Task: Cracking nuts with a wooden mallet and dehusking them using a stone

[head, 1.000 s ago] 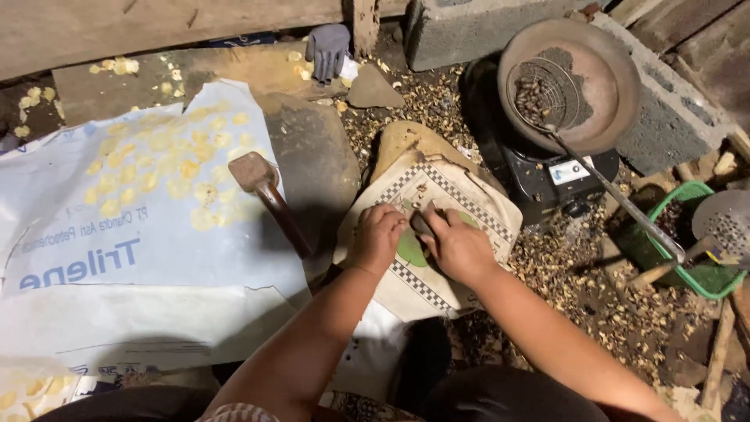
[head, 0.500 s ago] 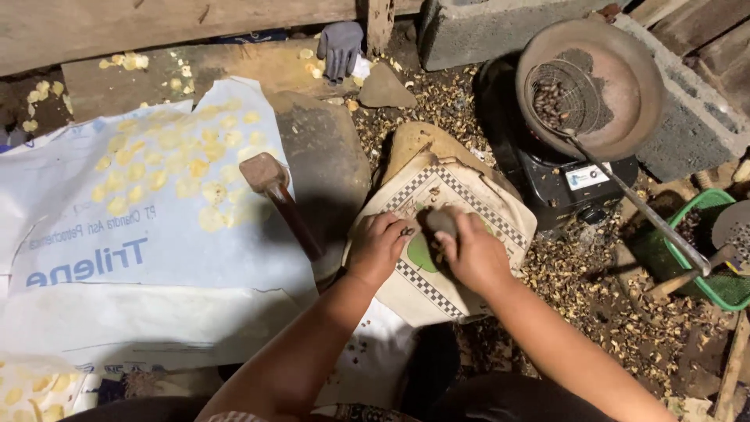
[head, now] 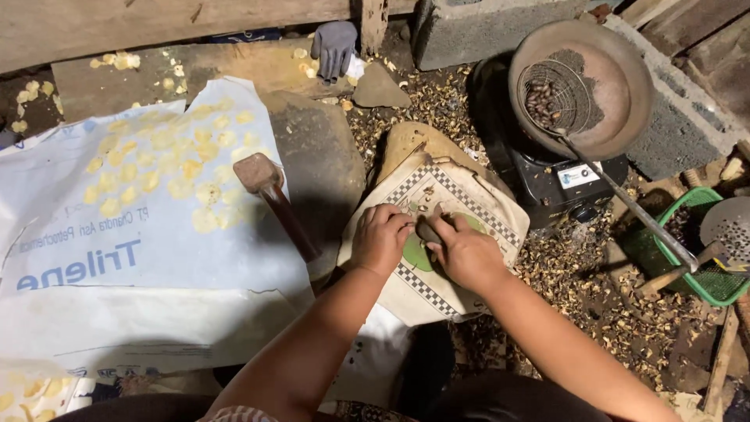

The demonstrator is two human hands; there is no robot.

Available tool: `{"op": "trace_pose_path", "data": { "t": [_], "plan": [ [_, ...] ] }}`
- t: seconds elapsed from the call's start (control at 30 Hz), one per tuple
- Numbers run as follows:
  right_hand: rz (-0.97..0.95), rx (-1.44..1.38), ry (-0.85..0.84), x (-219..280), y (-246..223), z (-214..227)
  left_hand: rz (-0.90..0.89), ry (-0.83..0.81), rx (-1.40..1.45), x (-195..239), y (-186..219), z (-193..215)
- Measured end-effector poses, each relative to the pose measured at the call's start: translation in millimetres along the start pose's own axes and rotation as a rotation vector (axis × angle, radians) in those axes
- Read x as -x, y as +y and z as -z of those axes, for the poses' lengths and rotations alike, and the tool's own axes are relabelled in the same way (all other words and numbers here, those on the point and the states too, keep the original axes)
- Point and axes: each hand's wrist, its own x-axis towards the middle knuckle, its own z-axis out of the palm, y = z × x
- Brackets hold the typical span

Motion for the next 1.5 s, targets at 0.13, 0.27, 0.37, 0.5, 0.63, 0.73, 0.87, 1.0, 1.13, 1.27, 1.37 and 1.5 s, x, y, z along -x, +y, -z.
{"op": "trace_pose_path", "data": {
  "t": [0.13, 0.27, 0.37, 0.5, 0.63, 0.73, 0.87, 1.0, 1.13, 1.27, 1.37, 1.5],
  "plan": [
    [-0.148, -0.076, -0.035, -1, 33, -32, 0.060, -0.105, 0.013, -2, 14, -12],
    [-0.074, -0.182, 0.126, -10, 18, -27, 0.054, -0.075, -0.036, -8, 16, 6],
    [0.056, -0.119, 0.146, -4, 0, -19, -0.006, 0.001, -0.070, 4, 18, 26],
    [-0.070, -0.173, 0.129, -13, 10, -18, -0.164, 0.020, -0.087, 8, -11, 11],
    [-0.217, -0.419, 0.022, -39, 43, -54, -0.196, 0.006, -0.048, 7, -12, 12],
    [-0.217, -0.347, -0.011, -40, 38, -51, -0.217, -0.022, -0.018, 9, -9, 16],
    [-0.209, -0.307, 0.044, -46, 35, -62, -0.191, 0.003, -0.007, 6, -5, 12],
    [-0.067, -0.137, 0.153, -24, 10, -45, -0.140, 0.035, -0.021, 2, 2, 2],
    [0.148, 0.192, 0.411, 3, 14, -58, -0.072, 0.036, 0.059, -2, -4, -15],
    [0.011, 0.017, 0.276, -9, 38, -73, -0.129, -0.012, 0.105, -7, -2, -13],
    [-0.078, -0.211, 0.186, -10, 22, -43, -0.135, -0.004, 0.040, -5, 4, -6],
    [0.100, 0.051, 0.177, -24, 1, -46, -0.079, 0.060, -0.156, 6, 18, 21]
  ]
}}
